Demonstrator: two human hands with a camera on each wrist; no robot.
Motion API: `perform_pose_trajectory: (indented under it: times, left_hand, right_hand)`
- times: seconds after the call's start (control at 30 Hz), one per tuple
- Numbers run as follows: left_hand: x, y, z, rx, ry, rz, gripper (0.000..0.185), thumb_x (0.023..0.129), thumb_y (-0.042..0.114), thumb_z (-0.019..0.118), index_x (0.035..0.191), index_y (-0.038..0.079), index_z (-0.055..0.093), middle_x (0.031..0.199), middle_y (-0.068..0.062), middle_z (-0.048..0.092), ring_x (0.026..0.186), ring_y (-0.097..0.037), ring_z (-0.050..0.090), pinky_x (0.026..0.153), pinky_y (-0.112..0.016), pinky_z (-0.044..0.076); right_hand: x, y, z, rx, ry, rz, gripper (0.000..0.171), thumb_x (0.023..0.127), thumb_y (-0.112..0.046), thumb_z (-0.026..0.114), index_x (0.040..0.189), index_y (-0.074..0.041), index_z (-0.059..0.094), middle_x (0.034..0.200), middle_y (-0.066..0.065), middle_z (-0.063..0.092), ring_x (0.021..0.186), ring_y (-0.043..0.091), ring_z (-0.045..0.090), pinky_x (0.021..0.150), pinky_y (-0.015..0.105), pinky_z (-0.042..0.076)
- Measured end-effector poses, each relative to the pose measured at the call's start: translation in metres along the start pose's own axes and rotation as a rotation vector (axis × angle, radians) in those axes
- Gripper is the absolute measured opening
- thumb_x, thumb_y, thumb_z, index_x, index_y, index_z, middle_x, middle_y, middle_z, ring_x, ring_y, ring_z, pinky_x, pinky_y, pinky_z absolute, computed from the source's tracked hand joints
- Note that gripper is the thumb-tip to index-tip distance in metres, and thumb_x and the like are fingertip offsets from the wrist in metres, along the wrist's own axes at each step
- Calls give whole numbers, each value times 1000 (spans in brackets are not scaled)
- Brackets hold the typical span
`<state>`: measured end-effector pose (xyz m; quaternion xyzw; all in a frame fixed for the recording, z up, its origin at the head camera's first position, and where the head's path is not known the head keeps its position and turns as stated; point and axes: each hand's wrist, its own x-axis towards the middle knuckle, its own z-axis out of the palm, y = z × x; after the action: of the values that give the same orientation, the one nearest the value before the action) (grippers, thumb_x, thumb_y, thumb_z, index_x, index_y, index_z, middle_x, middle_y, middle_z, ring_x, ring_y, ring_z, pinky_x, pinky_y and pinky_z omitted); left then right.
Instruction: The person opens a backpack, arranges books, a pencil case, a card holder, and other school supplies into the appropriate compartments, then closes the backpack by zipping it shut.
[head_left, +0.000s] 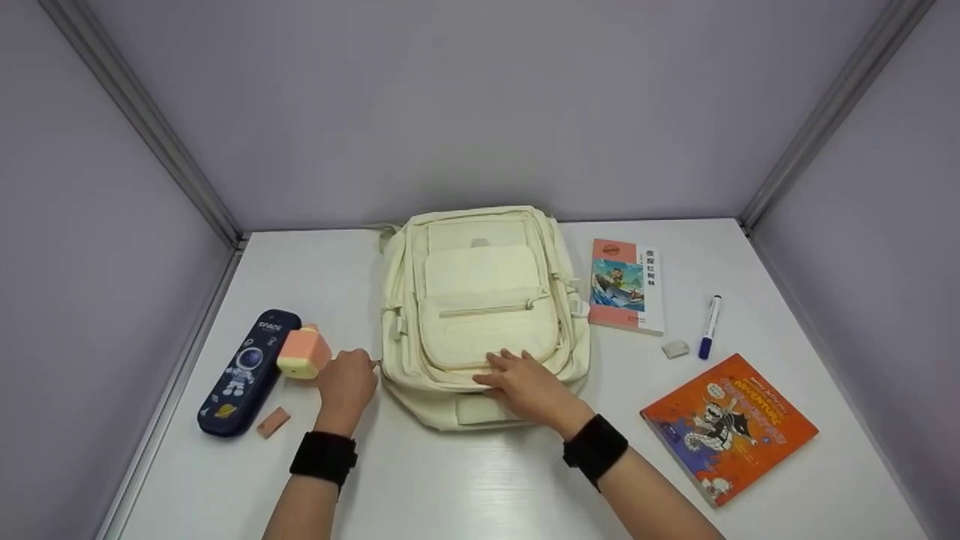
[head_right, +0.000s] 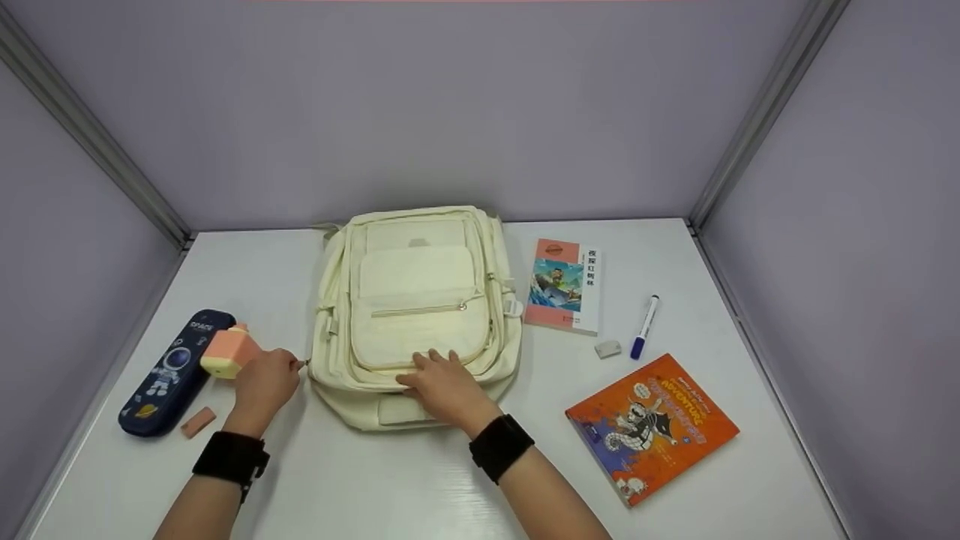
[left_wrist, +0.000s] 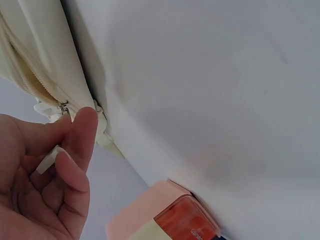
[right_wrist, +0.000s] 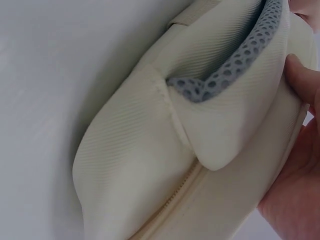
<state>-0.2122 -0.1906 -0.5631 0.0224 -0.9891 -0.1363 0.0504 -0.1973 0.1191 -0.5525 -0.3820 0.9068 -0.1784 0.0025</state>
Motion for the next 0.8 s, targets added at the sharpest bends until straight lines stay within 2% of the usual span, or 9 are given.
perform_pose_trajectory:
  times: [0.27,0.47,0.67,0.8]
  left_hand:
    - [19,3,2,3,-21,-63,18,93,12,65,86,-3,70,80,-20,67,69,-36,65,55,-49,50]
    - [30,5,4,-5,-30,-116,18,97,13,59,92,0,70,87,-21,69,74,-38,66,55,-51,49]
    - [39,4,8,-53,-7,-77,17,97,8,56,97,-4,68,92,-25,68,79,-44,66,66,-54,52]
    - [47,4,12,-57,-12,-74,18,98,8,54,101,-5,66,94,-26,67,80,-44,65,67,-55,52]
  right_hand:
    - [-2,2,0,20,1,-13,30,99,-22,60,127,-16,68,139,20,53,129,41,47,101,64,34]
    - [-5,3,-1,41,17,-28,29,99,-18,60,127,-16,68,139,19,53,130,38,47,103,62,34]
    - [-8,5,-3,28,44,-66,28,98,-17,62,125,-17,69,137,18,55,128,35,50,102,61,36]
    - [-9,6,-3,19,41,-70,28,97,-15,63,125,-17,69,138,17,55,128,33,50,102,60,37]
